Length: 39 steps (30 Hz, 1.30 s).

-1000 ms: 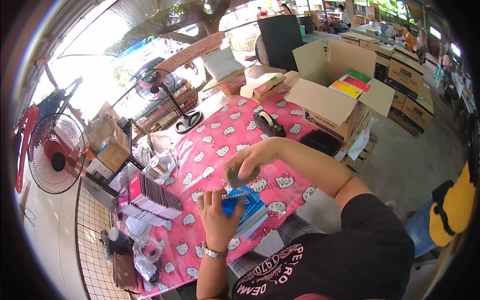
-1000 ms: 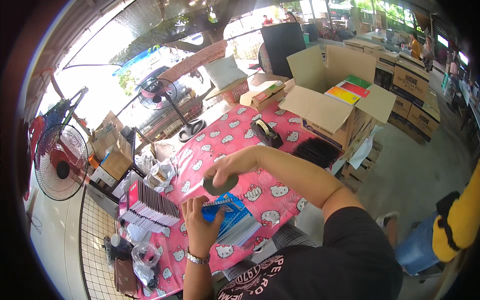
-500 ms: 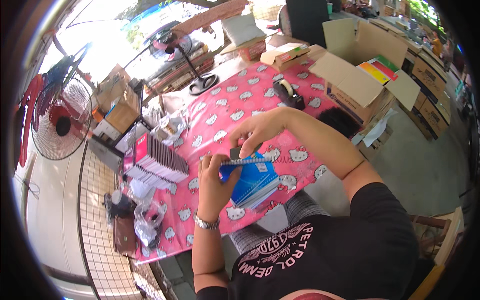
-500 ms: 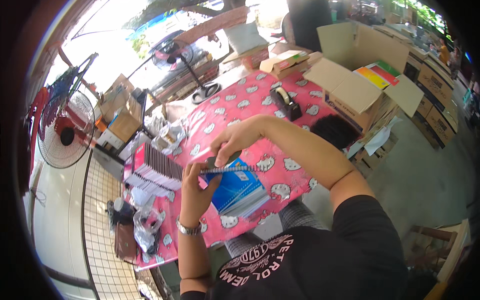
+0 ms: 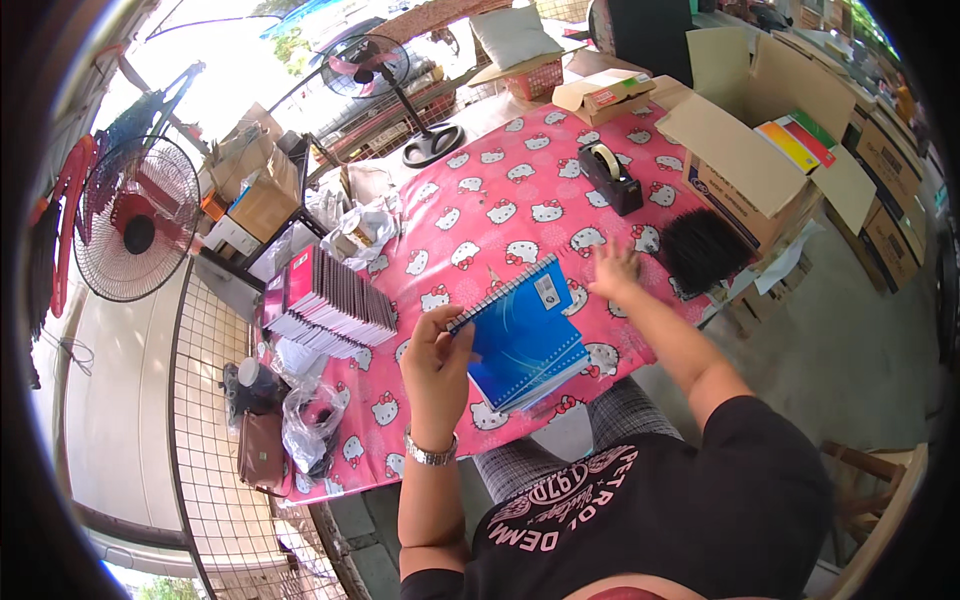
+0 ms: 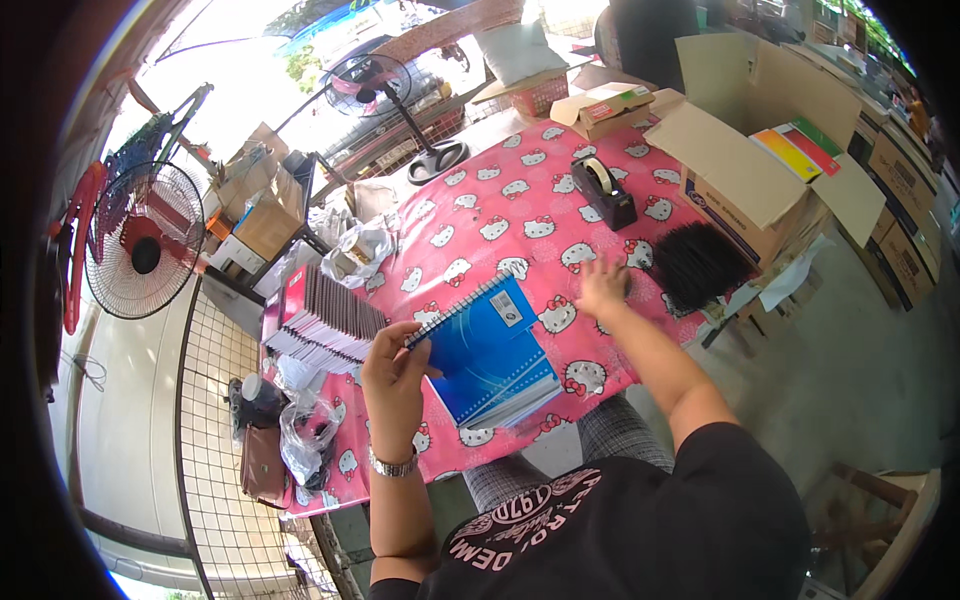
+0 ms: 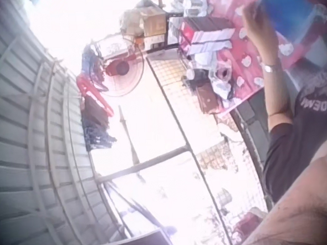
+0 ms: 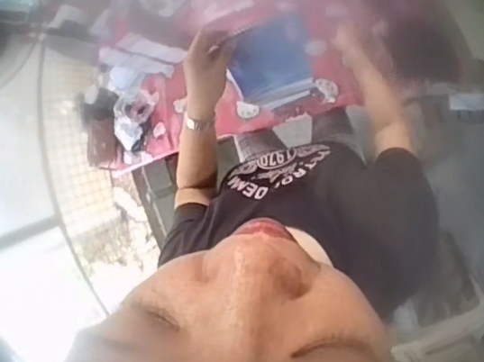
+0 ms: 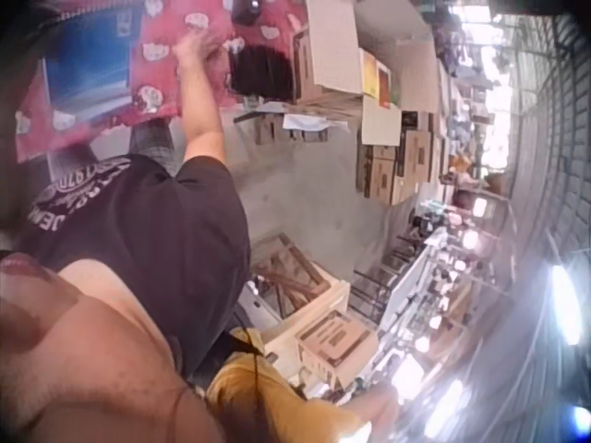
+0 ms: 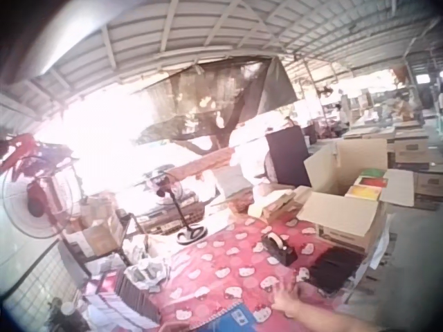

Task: The person trims the spiral binding of notebooks using a pair of shears and places notebooks into a cardboard box.

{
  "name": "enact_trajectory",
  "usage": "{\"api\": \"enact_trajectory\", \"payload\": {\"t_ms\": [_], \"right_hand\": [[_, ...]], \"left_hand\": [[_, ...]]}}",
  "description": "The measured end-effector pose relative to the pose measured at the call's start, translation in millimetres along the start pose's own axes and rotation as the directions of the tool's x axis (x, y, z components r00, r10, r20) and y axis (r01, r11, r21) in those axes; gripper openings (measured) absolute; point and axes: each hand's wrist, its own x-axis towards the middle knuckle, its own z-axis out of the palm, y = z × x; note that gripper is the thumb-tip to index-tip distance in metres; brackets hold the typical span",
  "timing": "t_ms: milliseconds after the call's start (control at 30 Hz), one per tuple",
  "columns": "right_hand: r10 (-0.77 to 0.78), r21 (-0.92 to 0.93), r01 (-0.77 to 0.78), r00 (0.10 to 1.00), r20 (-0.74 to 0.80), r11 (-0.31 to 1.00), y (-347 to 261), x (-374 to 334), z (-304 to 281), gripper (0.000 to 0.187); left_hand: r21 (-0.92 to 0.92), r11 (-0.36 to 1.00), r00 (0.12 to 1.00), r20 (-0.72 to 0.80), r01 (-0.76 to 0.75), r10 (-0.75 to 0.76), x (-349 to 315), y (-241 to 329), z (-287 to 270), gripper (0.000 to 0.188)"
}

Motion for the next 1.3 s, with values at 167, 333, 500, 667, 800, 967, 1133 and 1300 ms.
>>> {"api": "enact_trajectory", "payload": {"t_ms": [167,333,500,667,800,967,1133,1300], "right_hand": [[-0.558,0.65,0.435,0.829,-0.02,0.623,-44.5,38.1,40.8,0.059],[-0.814,0.442,0.741,0.579,-0.04,0.506,-67.8,8.5,60.5,0.059],[-0.725,0.483,0.597,0.677,0.126,0.641,-48.2,23.6,84.8,0.059],[-0.759,0.525,0.631,0.649,0.047,0.572,-67.0,17.4,79.9,0.059],[-0.796,0.536,0.693,0.602,-0.062,0.482,-70.2,4.8,72.5,0.059],[-0.715,0.563,0.575,0.698,0.04,0.594,-20.3,-15.1,41.9,0.056],[-0.21,0.948,-0.237,0.959,0.193,-0.21,21.1,-46.3,-75.1,0.066],[-0.411,0.773,0.589,0.781,-0.47,0.237,18.5,-133.9,-215.7,0.069]], "left_hand": [[-0.084,0.996,0.999,-0.026,0.025,-0.027,0.4,-5.4,18.0,0.015],[0.025,0.997,0.995,-0.071,0.077,-0.075,-12.7,-17.2,1.4,0.016],[-0.147,0.989,0.99,-0.136,0.003,-0.023,-8.9,-13.8,17.3,0.013],[-0.124,0.992,0.987,-0.157,0.013,-0.032,-12.1,-17.4,21.2,0.016],[-0.102,0.994,0.981,-0.193,-0.033,0.013,-17.2,-21.6,18.5,0.019],[-0.054,0.998,0.977,-0.215,-0.031,0.019,-20.1,-16.4,15.8,0.019],[0.019,0.998,0.977,-0.204,-0.065,0.068,-20.7,-25.3,21.0,0.02],[0.371,0.875,0.905,-0.164,-0.312,0.392,-30.9,-4.9,38.8,0.02]]}}
